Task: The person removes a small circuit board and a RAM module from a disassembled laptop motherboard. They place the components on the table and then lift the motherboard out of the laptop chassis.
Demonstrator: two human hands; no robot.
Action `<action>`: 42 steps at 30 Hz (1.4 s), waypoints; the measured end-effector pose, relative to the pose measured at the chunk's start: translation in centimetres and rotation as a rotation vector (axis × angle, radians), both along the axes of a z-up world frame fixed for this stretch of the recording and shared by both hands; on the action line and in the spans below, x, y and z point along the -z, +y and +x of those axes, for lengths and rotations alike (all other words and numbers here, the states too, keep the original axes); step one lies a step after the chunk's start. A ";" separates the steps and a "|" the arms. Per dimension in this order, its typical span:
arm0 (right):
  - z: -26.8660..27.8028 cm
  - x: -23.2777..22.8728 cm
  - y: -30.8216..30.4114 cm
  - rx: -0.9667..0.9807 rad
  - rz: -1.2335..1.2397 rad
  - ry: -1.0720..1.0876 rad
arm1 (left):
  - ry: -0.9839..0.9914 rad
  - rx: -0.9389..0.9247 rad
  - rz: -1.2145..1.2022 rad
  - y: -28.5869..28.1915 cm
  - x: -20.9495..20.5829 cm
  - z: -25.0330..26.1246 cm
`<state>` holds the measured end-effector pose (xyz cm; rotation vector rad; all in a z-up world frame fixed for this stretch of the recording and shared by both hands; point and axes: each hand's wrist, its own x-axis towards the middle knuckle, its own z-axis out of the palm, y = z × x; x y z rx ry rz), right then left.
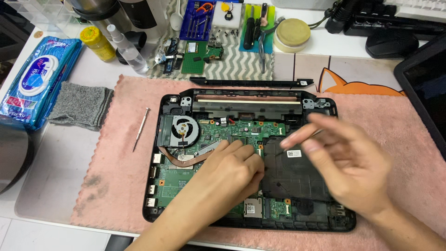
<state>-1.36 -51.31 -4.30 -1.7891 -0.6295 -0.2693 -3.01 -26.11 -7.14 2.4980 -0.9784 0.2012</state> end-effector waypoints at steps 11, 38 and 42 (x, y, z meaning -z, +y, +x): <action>2.3 -0.7 0.1 0.240 0.049 0.114 | 0.694 -0.162 -0.434 2.5 -4.6 2.9; 6.3 1.1 1.0 0.196 -0.134 0.099 | 1.510 -0.281 -1.088 4.0 -2.3 9.0; 6.3 1.2 1.1 0.221 -0.178 0.028 | 1.353 -0.161 -1.035 4.5 -1.8 8.8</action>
